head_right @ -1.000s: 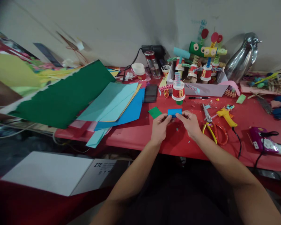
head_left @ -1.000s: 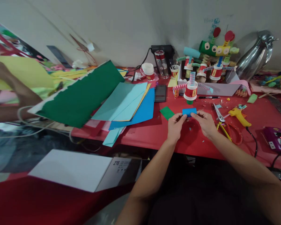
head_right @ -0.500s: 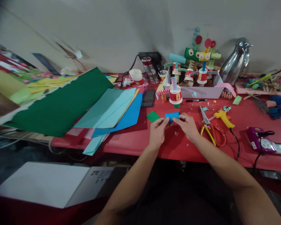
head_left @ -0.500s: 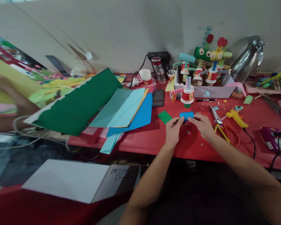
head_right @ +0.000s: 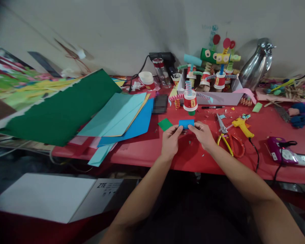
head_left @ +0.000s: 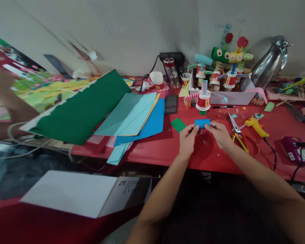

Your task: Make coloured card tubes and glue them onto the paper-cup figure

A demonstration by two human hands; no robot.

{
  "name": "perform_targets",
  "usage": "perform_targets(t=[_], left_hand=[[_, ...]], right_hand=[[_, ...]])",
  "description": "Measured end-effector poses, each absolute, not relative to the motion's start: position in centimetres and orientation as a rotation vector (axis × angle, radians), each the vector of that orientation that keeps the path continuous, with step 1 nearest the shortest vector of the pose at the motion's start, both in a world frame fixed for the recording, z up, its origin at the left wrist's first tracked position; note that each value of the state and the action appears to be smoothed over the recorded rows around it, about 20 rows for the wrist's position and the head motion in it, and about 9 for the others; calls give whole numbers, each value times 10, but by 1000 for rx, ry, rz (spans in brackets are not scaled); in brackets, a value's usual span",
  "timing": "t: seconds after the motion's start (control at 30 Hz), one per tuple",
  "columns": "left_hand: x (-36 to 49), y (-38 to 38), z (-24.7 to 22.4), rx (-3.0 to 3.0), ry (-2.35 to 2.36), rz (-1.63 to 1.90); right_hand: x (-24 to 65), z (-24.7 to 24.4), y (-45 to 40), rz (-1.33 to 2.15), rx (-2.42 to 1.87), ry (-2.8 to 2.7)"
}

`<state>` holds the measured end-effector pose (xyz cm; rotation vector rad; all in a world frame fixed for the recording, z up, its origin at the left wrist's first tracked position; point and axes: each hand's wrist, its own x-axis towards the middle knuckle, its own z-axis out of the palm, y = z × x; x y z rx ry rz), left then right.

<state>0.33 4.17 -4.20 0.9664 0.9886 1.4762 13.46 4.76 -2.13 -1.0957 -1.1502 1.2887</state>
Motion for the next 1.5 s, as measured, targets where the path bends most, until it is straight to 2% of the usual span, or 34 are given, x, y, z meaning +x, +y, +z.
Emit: perform_targets(t=[0.2,0.4,0.6,0.93,1.07,1.2,1.3,1.4,1.5], left_hand=[[-1,41,-46,962,1010,1587],[1,44,-45,889,753,1410],[-1,44,-43,651,687,1402],[-2,42,-41,670,717,1472],[-2,44,-42,660,738,1471],[-4,46,-43,609,753,1471],[-4,47,-44,596,741,1468],[-2,48,-44,580,717,1420],[0,48,-43,559,690,1376]], right_hand=[[136,-20,49,1389,-1075,-953],[139,-18,50,1601,-986,-815],[133,-15,45,1674,-1015,-884],[140,-17,48,1219,-1232,-1142],[141,-18,46,1094,-1249,-1374],[158,1,41,956,-1340,-1707],[197,21,38,573,-1560,-1826],[250,28,33,149,-1957,-1742],[293,18,28,-31,-2331,-1696]])
